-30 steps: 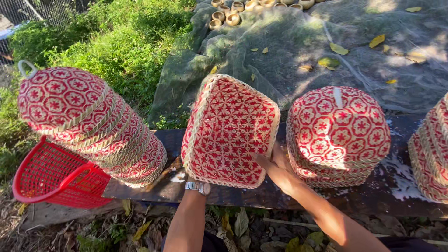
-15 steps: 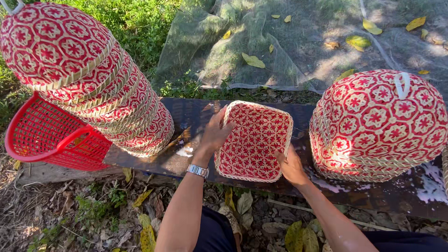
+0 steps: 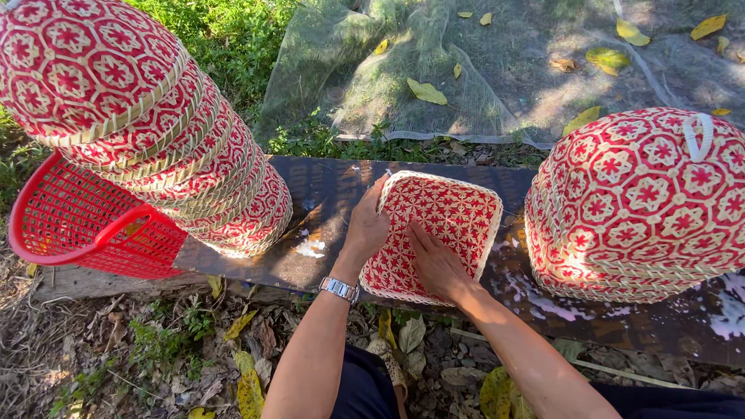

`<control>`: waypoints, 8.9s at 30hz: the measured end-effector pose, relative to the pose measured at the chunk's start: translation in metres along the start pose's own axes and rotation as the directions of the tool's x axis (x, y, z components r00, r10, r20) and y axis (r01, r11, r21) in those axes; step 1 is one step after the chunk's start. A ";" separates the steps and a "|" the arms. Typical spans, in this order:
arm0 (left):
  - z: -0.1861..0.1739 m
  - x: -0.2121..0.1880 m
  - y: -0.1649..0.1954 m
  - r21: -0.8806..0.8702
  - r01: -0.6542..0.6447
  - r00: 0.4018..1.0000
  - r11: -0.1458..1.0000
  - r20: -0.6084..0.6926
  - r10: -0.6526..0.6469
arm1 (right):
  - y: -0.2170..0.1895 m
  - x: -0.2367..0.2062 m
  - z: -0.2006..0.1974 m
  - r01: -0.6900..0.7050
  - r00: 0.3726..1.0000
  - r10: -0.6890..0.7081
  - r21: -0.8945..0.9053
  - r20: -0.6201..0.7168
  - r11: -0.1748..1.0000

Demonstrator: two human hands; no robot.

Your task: The person repeatedly picks up red and white patterned woven baskets from a pile, wipes the interior with their hand, and stacks them on a wooden plank. The person continues this process for multiple baskets throughout the clip.

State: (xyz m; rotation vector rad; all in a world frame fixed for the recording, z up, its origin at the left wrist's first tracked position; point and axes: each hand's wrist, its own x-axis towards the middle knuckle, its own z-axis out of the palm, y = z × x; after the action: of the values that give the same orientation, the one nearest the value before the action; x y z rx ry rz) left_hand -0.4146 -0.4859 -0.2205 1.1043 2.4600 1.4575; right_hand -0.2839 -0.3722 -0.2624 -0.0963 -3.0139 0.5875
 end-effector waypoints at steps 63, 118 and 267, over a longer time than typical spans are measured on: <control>-0.019 -0.001 -0.006 -0.321 0.006 0.999 0.947 0.036 0.006 | -0.016 0.031 -0.001 -0.148 0.983 0.113 0.258 0.146 0.955; -0.029 -0.022 0.024 -0.627 -0.343 0.935 0.700 -0.298 0.191 | 0.032 -0.054 -0.035 0.246 0.871 0.481 0.937 -0.100 -0.250; -0.080 -0.024 -0.081 0.117 0.504 0.744 0.856 -0.562 -0.361 | 0.012 0.008 -0.018 -0.210 0.965 0.099 0.484 0.244 0.850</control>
State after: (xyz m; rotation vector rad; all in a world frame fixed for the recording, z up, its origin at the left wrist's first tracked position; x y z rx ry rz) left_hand -0.4734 -0.5827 -0.2469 0.0732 3.0574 1.4349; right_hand -0.2902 -0.3538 -0.2495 -0.2643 -2.9374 1.4740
